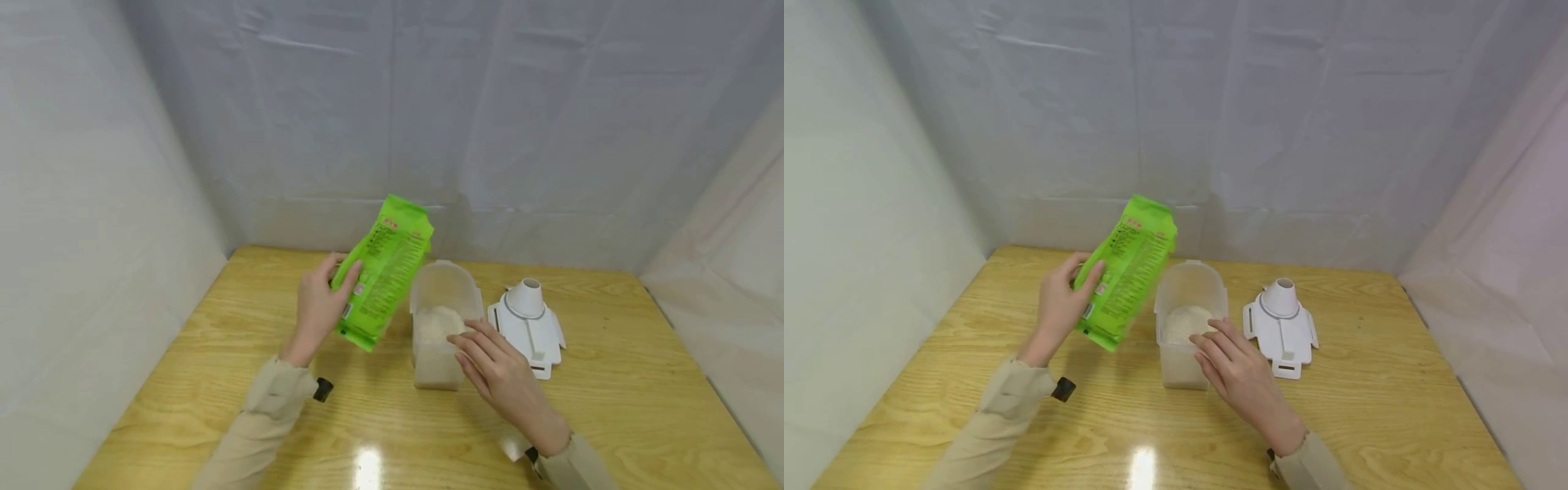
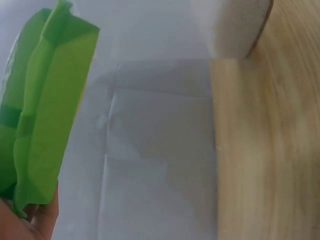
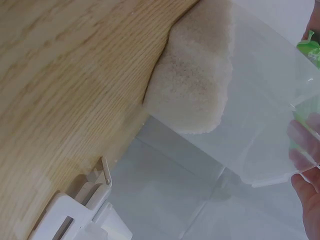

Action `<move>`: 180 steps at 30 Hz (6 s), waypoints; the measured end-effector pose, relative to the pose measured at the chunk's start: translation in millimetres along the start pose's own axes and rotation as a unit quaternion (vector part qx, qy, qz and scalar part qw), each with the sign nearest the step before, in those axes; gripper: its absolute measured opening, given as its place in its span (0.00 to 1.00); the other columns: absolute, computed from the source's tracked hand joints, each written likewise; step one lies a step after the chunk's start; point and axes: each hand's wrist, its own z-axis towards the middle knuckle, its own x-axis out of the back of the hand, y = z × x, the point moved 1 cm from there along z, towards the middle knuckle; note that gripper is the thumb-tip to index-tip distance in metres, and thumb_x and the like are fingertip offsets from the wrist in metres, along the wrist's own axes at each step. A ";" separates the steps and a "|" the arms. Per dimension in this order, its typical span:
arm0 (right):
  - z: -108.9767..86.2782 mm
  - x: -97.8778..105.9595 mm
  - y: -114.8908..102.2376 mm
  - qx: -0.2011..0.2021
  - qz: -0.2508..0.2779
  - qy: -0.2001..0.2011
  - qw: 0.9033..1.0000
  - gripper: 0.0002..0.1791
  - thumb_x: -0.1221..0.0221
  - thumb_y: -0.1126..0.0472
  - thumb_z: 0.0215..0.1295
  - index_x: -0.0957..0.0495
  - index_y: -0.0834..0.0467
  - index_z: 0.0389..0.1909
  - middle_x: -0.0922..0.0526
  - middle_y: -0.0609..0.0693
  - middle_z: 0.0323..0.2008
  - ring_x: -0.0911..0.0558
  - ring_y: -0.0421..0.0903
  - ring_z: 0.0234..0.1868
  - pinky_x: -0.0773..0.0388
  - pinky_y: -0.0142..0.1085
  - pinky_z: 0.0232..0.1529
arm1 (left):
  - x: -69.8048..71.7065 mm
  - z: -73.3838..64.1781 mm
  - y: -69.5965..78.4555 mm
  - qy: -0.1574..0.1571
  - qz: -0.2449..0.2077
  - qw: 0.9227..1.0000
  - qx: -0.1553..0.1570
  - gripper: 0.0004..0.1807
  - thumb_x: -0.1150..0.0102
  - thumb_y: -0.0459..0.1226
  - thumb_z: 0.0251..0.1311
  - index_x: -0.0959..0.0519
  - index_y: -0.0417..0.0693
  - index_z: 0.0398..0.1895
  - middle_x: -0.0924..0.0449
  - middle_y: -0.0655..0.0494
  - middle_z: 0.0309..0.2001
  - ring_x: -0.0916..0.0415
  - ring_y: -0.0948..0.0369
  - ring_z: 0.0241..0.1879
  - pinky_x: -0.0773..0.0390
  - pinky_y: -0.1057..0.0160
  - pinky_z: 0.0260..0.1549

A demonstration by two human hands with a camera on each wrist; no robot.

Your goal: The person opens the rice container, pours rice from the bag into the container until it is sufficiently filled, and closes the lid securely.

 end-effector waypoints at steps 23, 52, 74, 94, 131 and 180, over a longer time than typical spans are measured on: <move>-0.3 0.8 0.7 0.007 0.001 0.004 1.000 0.19 0.53 0.54 0.81 0.16 0.59 0.50 0.14 0.51 0.45 0.18 0.56 0.56 0.27 0.42 0.64 | 6.7 -24.0 -54.1 0.030 0.020 0.988 0.148 0.18 0.45 0.43 0.74 0.21 0.38 0.56 0.13 0.39 0.36 0.26 0.66 0.18 0.28 0.70 0.17; -2.1 1.6 1.7 -0.001 0.001 -0.005 1.000 0.19 0.53 0.53 0.82 0.17 0.59 0.51 0.15 0.51 0.46 0.19 0.56 0.57 0.27 0.41 0.65 | 16.0 -39.7 -97.5 -0.146 0.056 0.957 0.245 0.24 0.56 0.41 0.77 0.32 0.30 0.66 0.19 0.32 0.49 0.20 0.48 0.40 0.22 0.57 0.39; 0.0 1.4 1.0 0.003 -0.002 0.001 1.000 0.19 0.53 0.54 0.82 0.16 0.59 0.50 0.14 0.52 0.45 0.18 0.56 0.56 0.26 0.43 0.64 | 20.5 -48.3 -105.8 -0.143 0.100 0.954 0.243 0.27 0.51 0.41 0.75 0.32 0.29 0.67 0.22 0.30 0.54 0.21 0.43 0.49 0.19 0.49 0.45; -2.0 0.2 2.6 -0.002 -0.004 0.003 1.000 0.19 0.53 0.53 0.81 0.16 0.59 0.51 0.14 0.52 0.46 0.18 0.56 0.56 0.28 0.40 0.66 | 12.5 -43.6 -69.8 -0.012 0.061 0.997 0.051 0.12 0.47 0.36 0.75 0.17 0.40 0.50 0.12 0.49 0.40 0.15 0.54 0.37 0.15 0.58 0.33; -3.0 -0.8 3.5 0.001 -0.009 0.005 1.000 0.19 0.53 0.53 0.81 0.16 0.59 0.50 0.14 0.53 0.46 0.18 0.56 0.57 0.26 0.41 0.65 | -55.7 -64.6 36.8 -0.108 0.273 0.924 -0.245 0.41 0.80 0.59 0.79 0.28 0.38 0.68 0.25 0.46 0.66 0.27 0.48 0.65 0.32 0.42 0.66; -11.0 30.8 59.1 -0.066 -0.070 0.035 0.995 0.21 0.51 0.51 0.81 0.16 0.62 0.51 0.15 0.57 0.46 0.16 0.56 0.43 0.18 0.47 0.39 | -60.3 -70.1 34.0 -0.096 0.246 0.933 -0.246 0.34 0.73 0.54 0.81 0.27 0.38 0.67 0.26 0.46 0.67 0.29 0.47 0.65 0.35 0.39 0.68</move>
